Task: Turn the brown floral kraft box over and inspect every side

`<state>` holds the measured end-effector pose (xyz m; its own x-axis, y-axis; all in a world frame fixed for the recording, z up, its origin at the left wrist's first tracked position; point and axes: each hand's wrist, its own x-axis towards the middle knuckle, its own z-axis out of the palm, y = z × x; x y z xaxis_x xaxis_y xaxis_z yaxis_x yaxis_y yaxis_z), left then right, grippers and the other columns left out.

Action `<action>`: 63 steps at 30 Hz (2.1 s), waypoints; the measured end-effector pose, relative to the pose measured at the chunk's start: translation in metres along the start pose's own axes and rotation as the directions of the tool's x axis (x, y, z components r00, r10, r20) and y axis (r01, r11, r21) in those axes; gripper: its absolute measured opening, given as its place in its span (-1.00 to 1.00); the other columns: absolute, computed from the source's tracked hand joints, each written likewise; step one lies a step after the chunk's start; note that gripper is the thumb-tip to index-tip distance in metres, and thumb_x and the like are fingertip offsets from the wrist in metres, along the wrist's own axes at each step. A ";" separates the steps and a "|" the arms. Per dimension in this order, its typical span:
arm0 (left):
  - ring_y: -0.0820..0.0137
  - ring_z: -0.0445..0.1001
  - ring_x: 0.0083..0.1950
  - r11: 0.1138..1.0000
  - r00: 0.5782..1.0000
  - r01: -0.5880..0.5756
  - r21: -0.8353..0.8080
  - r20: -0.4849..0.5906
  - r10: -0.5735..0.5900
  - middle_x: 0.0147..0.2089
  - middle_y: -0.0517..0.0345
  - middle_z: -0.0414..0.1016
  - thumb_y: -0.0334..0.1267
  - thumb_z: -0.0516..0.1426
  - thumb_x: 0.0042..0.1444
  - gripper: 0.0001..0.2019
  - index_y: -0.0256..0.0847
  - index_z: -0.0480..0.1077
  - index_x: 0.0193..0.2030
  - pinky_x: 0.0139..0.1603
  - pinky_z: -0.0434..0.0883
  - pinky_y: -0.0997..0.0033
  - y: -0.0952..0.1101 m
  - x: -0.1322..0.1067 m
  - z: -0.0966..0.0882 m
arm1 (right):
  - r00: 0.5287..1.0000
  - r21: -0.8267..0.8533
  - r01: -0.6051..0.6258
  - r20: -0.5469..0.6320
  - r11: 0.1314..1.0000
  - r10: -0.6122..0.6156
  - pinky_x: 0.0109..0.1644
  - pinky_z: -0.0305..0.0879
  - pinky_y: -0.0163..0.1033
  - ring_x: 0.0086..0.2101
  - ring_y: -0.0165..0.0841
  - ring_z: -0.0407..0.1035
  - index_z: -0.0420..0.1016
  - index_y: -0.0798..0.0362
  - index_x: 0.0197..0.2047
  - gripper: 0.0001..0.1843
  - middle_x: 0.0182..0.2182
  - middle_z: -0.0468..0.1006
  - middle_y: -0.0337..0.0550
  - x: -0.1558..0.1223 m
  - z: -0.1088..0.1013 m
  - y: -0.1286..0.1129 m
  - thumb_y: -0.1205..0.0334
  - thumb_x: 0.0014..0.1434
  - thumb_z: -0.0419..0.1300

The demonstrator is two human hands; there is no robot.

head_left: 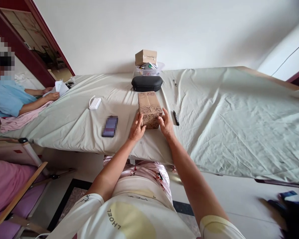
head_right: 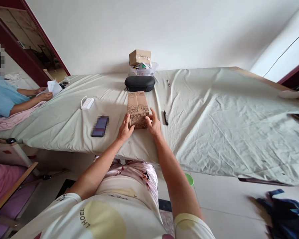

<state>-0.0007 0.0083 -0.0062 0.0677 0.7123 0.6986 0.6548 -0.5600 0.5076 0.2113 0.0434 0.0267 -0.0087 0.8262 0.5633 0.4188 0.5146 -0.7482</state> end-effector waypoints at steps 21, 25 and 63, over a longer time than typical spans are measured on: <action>0.06 0.45 0.44 0.960 0.954 0.277 -0.034 -0.114 -0.279 0.43 -0.28 0.44 -0.03 0.16 0.40 -0.42 -0.26 0.27 0.45 0.49 0.40 0.03 0.003 0.005 -0.012 | 0.997 0.372 -0.055 -0.027 0.927 0.070 -0.34 0.50 -0.23 -0.35 -0.33 0.52 0.28 -0.14 0.22 -0.23 -0.08 0.63 -0.12 0.004 -0.005 -0.001 -0.48 0.19 0.27; 0.11 0.39 0.49 0.969 0.948 0.226 -0.101 -0.205 -0.243 0.46 -0.25 0.39 -0.04 0.07 0.46 -0.48 -0.20 0.25 0.46 0.46 0.43 0.06 0.000 0.003 -0.013 | 0.992 0.325 -0.127 0.067 0.937 0.111 -0.24 0.51 -0.16 -0.33 -0.26 0.55 0.33 -0.09 0.06 -0.22 -0.26 0.64 -0.17 0.004 -0.010 0.004 -0.54 0.10 0.30; -0.02 0.15 0.62 0.997 0.980 0.000 0.071 -0.200 0.015 0.65 -0.23 -0.02 0.14 0.03 0.46 -0.47 -0.12 0.39 0.39 0.56 0.25 -0.07 0.015 -0.002 -0.019 | 0.847 -0.371 0.529 0.278 0.763 -0.453 0.38 0.30 0.10 0.33 -0.04 0.33 0.41 -0.03 0.42 -0.48 0.32 0.49 0.13 -0.029 0.017 -0.050 0.07 0.51 0.02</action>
<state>-0.0050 -0.0095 0.0095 -0.0749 0.6048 0.7928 0.7067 -0.5288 0.4702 0.1754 -0.0019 0.0418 -0.4490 0.5306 0.7189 0.6521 0.7447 -0.1424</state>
